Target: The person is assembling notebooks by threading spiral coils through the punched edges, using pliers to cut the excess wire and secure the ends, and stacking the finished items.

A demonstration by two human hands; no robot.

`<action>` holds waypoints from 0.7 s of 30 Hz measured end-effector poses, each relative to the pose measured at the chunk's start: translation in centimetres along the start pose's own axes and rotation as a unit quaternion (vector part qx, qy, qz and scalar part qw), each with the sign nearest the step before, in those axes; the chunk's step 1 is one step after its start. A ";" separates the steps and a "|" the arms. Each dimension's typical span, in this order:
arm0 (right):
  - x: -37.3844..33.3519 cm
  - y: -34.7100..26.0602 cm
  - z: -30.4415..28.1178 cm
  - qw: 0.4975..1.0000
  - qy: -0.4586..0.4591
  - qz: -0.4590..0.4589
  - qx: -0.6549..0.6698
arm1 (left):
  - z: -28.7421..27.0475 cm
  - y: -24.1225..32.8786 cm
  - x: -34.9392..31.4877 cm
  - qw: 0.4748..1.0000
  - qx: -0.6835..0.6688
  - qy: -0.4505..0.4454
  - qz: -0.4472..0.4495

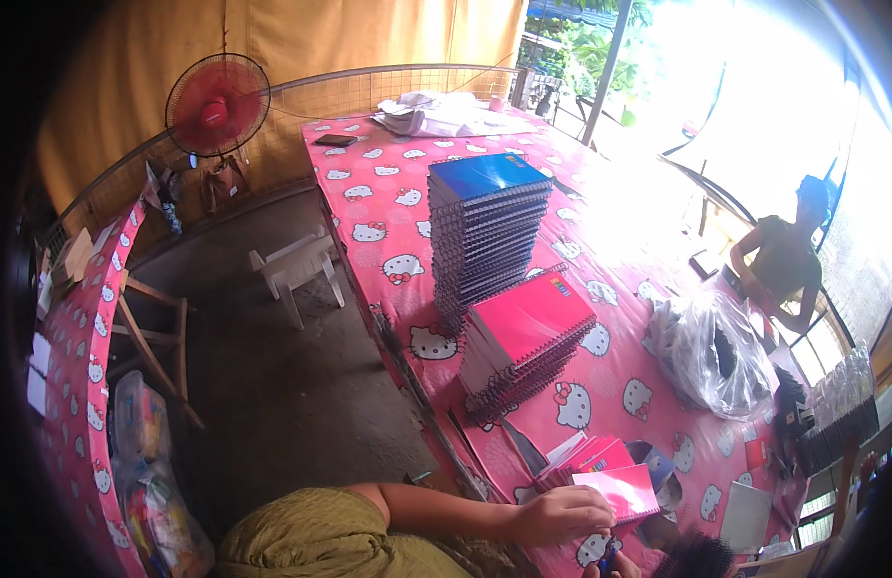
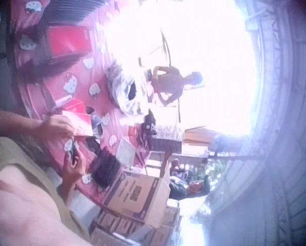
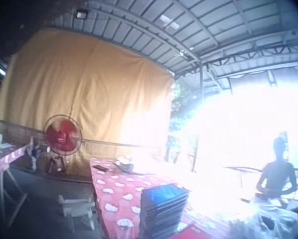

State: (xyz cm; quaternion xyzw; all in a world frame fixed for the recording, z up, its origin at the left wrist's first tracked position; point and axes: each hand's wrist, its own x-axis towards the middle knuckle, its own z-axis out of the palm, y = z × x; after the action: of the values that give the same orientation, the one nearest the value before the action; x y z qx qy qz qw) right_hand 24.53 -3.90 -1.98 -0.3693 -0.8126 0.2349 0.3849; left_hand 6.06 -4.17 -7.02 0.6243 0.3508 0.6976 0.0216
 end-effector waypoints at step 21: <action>0.2 -1.2 0.1 0.996 0.003 -0.061 -0.063 | 1.2 0.5 -0.8 0.998 0.026 0.035 -0.039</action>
State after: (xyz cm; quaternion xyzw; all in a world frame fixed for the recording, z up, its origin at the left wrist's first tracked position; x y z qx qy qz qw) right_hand 23.90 -4.53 -1.13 -0.3434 -0.8455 0.1583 0.3769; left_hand 7.48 -4.39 -7.51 0.5854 0.3935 0.7086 0.0203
